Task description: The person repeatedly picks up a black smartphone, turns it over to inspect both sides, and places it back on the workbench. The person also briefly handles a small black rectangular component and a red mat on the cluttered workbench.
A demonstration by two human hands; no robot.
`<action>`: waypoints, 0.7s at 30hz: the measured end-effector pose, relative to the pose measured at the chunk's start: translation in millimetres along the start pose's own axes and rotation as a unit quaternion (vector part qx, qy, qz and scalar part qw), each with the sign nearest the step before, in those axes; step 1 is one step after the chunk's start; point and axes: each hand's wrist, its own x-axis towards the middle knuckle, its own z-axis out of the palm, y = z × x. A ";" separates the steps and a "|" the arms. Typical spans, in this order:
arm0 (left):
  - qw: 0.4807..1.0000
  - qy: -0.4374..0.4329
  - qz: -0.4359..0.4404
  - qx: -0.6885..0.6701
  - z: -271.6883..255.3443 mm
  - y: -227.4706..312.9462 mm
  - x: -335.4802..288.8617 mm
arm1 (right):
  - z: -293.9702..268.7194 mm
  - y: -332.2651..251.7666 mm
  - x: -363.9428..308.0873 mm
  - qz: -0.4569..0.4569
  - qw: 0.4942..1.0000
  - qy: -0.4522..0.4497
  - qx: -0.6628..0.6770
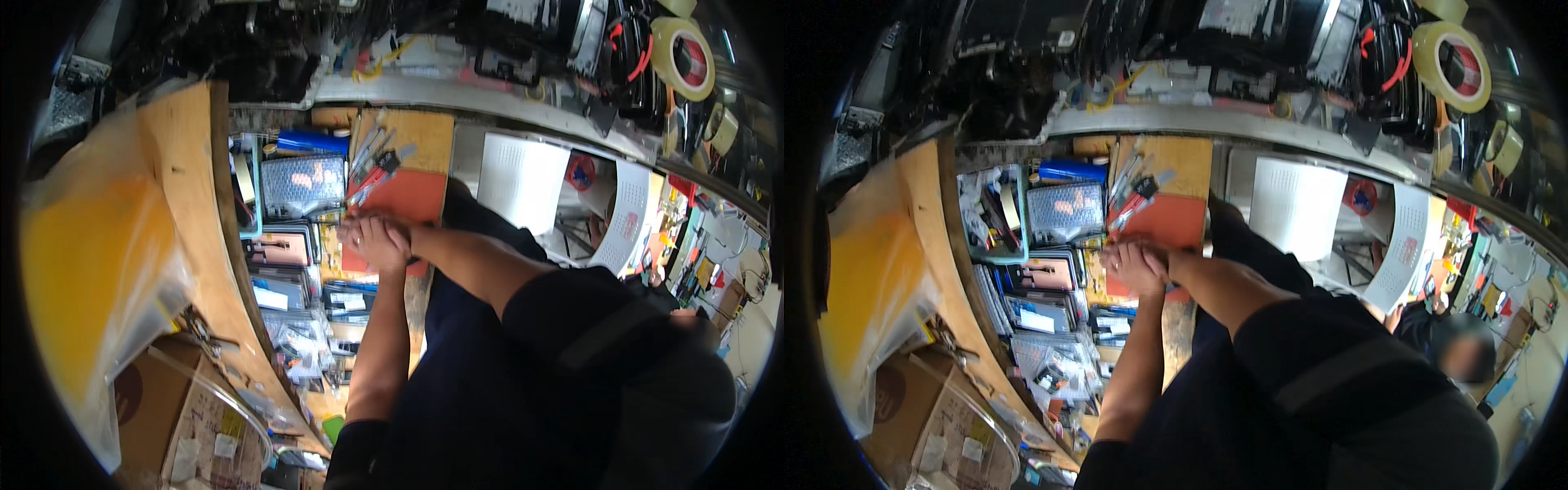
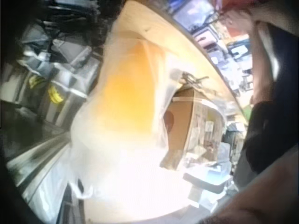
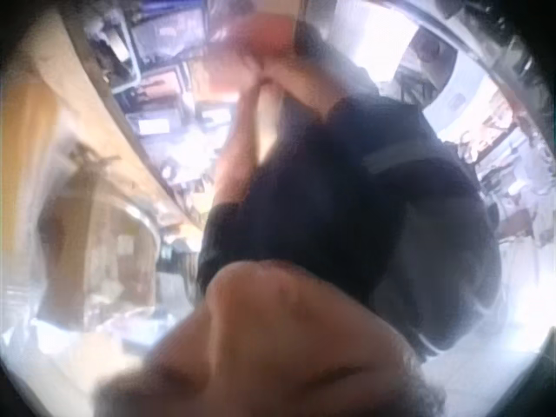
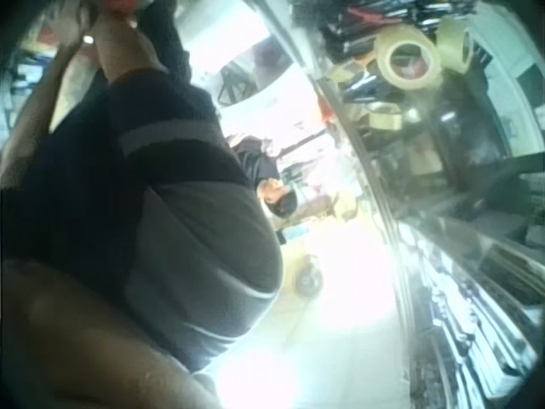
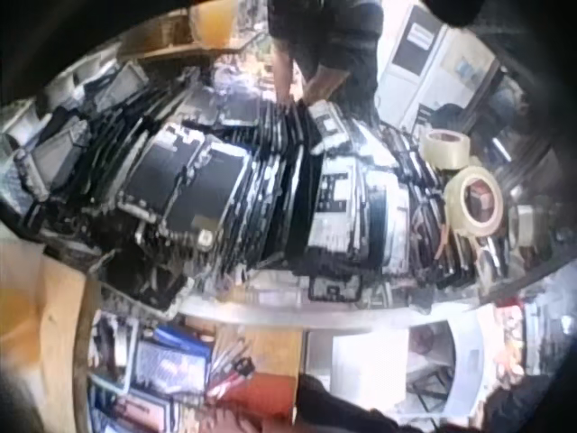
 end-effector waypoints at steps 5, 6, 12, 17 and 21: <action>0.997 -0.076 -0.003 0.027 -16.7 -0.8 4.8 | 0.0 5.3 -1.8 -0.006 1.000 0.005 0.002; 0.999 0.023 0.037 0.033 -13.3 1.2 12.4 | -3.9 7.5 2.1 -0.023 1.000 0.001 -0.012; 0.999 -0.025 -0.027 0.019 -36.4 19.9 11.7 | 18.3 -28.7 -4.3 -0.052 0.999 -0.003 -0.012; 0.996 -0.027 -0.082 0.027 -35.9 29.7 -37.2 | 39.4 -72.9 -13.4 -0.078 0.997 -0.010 -0.004; 0.994 0.003 -0.107 0.022 -15.7 25.4 -46.8 | 49.5 -84.0 -17.8 -0.092 0.996 -0.022 -0.003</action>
